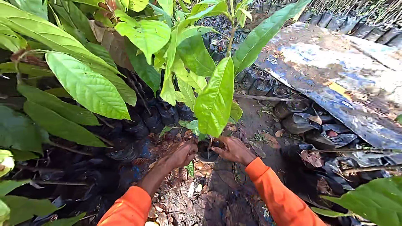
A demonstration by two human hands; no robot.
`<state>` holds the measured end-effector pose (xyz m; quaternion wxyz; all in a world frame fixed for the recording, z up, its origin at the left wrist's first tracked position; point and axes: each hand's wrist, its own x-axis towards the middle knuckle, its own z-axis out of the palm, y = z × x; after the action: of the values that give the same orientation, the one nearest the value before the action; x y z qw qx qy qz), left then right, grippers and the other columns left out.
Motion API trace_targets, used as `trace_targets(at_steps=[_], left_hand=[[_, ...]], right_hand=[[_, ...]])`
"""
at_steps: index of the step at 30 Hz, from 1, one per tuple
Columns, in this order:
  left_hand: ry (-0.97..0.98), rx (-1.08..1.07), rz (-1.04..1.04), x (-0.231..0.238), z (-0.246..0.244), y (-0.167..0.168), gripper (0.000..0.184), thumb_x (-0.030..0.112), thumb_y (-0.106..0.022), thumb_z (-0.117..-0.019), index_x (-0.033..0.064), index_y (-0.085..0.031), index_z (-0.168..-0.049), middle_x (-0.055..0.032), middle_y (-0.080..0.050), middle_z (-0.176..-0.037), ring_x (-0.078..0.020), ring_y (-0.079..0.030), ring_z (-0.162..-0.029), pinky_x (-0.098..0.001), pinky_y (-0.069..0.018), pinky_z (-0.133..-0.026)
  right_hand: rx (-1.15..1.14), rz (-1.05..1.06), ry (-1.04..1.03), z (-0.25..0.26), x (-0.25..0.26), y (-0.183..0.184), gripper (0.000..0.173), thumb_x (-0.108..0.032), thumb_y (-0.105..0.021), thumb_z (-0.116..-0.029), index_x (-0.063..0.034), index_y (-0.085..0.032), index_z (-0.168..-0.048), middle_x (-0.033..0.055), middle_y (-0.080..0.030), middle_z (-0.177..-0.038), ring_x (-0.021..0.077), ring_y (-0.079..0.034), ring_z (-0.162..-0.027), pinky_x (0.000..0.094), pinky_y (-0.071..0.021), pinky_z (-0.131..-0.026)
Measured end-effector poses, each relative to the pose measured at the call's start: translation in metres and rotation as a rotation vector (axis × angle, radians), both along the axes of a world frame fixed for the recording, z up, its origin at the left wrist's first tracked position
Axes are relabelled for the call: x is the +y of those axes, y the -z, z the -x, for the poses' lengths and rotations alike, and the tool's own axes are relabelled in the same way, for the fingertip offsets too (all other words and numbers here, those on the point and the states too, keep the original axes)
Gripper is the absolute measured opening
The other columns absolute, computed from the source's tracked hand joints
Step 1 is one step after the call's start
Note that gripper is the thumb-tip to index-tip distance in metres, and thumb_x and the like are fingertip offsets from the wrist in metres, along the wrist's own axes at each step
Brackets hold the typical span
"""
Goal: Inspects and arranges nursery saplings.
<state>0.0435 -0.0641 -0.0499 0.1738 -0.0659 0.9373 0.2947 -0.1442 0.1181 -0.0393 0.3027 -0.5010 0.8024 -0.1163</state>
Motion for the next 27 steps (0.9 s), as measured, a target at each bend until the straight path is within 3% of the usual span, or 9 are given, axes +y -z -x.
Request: trace_targets(at_steps=[2, 5, 7, 10, 13, 17, 21, 25, 27], left_hand=[[-0.028, 0.011, -0.030, 0.003, 0.004, -0.001, 0.034, 0.022, -0.058, -0.1042, 0.0038, -0.064, -0.132, -0.0213, -0.066, -0.123, -0.0356, -0.064, -0.117, -0.0520, -0.0478, -0.104], [0.011, -0.077, 0.023, 0.008, 0.013, 0.006, 0.048, 0.018, -0.068, -0.0974, 0.0093, -0.057, -0.143, -0.0216, -0.055, -0.143, -0.0379, -0.055, -0.131, -0.0539, -0.0453, -0.108], [0.022, -0.100, 0.064, 0.013, 0.016, 0.010, 0.044, 0.015, -0.067, -0.0967, 0.0097, -0.060, -0.140, -0.0210, -0.052, -0.148, -0.0381, -0.052, -0.135, -0.0536, -0.0443, -0.110], [0.007, -0.112, 0.103, 0.020, 0.017, 0.012, 0.042, 0.014, -0.065, -0.0977, 0.0113, -0.061, -0.140, -0.0213, -0.056, -0.143, -0.0392, -0.055, -0.131, -0.0562, -0.0459, -0.106], [-0.014, -0.175, 0.112, 0.028, 0.016, 0.010, 0.052, 0.016, -0.062, -0.0999, 0.0158, -0.051, -0.151, -0.0212, -0.057, -0.143, -0.0404, -0.057, -0.130, -0.0589, -0.0456, -0.105], [0.015, -0.199, 0.081, 0.026, 0.017, 0.010, 0.051, 0.016, -0.059, -0.1016, 0.0137, -0.051, -0.152, -0.0204, -0.061, -0.139, -0.0381, -0.056, -0.132, -0.0551, -0.0418, -0.111], [0.055, -0.166, 0.057, 0.021, 0.013, 0.013, 0.047, 0.015, -0.057, -0.1032, 0.0111, -0.053, -0.150, -0.0222, -0.062, -0.136, -0.0383, -0.057, -0.129, -0.0523, -0.0419, -0.111], [0.105, -0.097, 0.017, 0.018, 0.008, 0.017, 0.030, 0.014, -0.054, -0.1038, 0.0013, -0.069, -0.126, -0.0241, -0.067, -0.124, -0.0396, -0.062, -0.120, -0.0531, -0.0449, -0.107], [0.112, -0.082, 0.007, 0.019, 0.006, 0.019, 0.028, 0.014, -0.054, -0.1043, 0.0001, -0.071, -0.121, -0.0241, -0.068, -0.121, -0.0396, -0.063, -0.119, -0.0531, -0.0452, -0.107]], right_hand=[[-0.014, 0.150, 0.032, -0.005, 0.004, 0.004, 0.045, -0.038, -0.062, -0.0983, -0.0059, -0.065, -0.129, 0.0139, -0.072, -0.112, 0.0309, -0.069, -0.105, 0.0540, -0.0523, -0.096], [0.020, 0.360, 0.013, -0.015, 0.008, 0.009, 0.037, -0.028, -0.068, -0.0880, -0.0061, -0.071, -0.117, 0.0161, -0.064, -0.131, 0.0316, -0.060, -0.123, 0.0491, -0.0491, -0.104], [0.065, 0.396, 0.026, -0.019, 0.008, 0.013, 0.032, -0.021, -0.068, -0.0855, -0.0071, -0.074, -0.113, 0.0188, -0.059, -0.138, 0.0345, -0.057, -0.128, 0.0490, -0.0477, -0.106], [0.082, 0.136, 0.045, -0.020, 0.001, 0.010, 0.034, -0.013, -0.060, -0.0947, -0.0116, -0.072, -0.126, 0.0205, -0.048, -0.152, 0.0382, -0.049, -0.137, 0.0526, -0.0421, -0.111], [0.091, -0.157, -0.001, -0.018, -0.013, 0.014, 0.040, -0.021, -0.053, -0.1029, -0.0147, -0.060, -0.142, 0.0208, -0.039, -0.158, 0.0411, -0.045, -0.140, 0.0569, -0.0420, -0.110], [0.074, -0.210, -0.003, -0.022, -0.024, 0.017, 0.035, -0.020, -0.054, -0.1043, -0.0065, -0.062, -0.135, 0.0222, -0.061, -0.136, 0.0399, -0.059, -0.127, 0.0570, -0.0473, -0.104], [0.034, -0.109, 0.030, -0.016, -0.021, 0.026, 0.029, -0.017, -0.060, -0.1019, -0.0033, -0.069, -0.125, 0.0213, -0.068, -0.124, 0.0386, -0.063, -0.121, 0.0550, -0.0471, -0.105], [-0.011, -0.015, 0.066, -0.007, -0.015, 0.036, 0.025, -0.019, -0.063, -0.1005, -0.0022, -0.073, -0.115, 0.0191, -0.071, -0.120, 0.0344, -0.066, -0.117, 0.0514, -0.0474, -0.105], [-0.020, 0.025, 0.085, -0.007, -0.013, 0.041, 0.023, -0.019, -0.064, -0.0996, -0.0026, -0.074, -0.113, 0.0181, -0.071, -0.119, 0.0333, -0.066, -0.117, 0.0503, -0.0479, -0.105]])
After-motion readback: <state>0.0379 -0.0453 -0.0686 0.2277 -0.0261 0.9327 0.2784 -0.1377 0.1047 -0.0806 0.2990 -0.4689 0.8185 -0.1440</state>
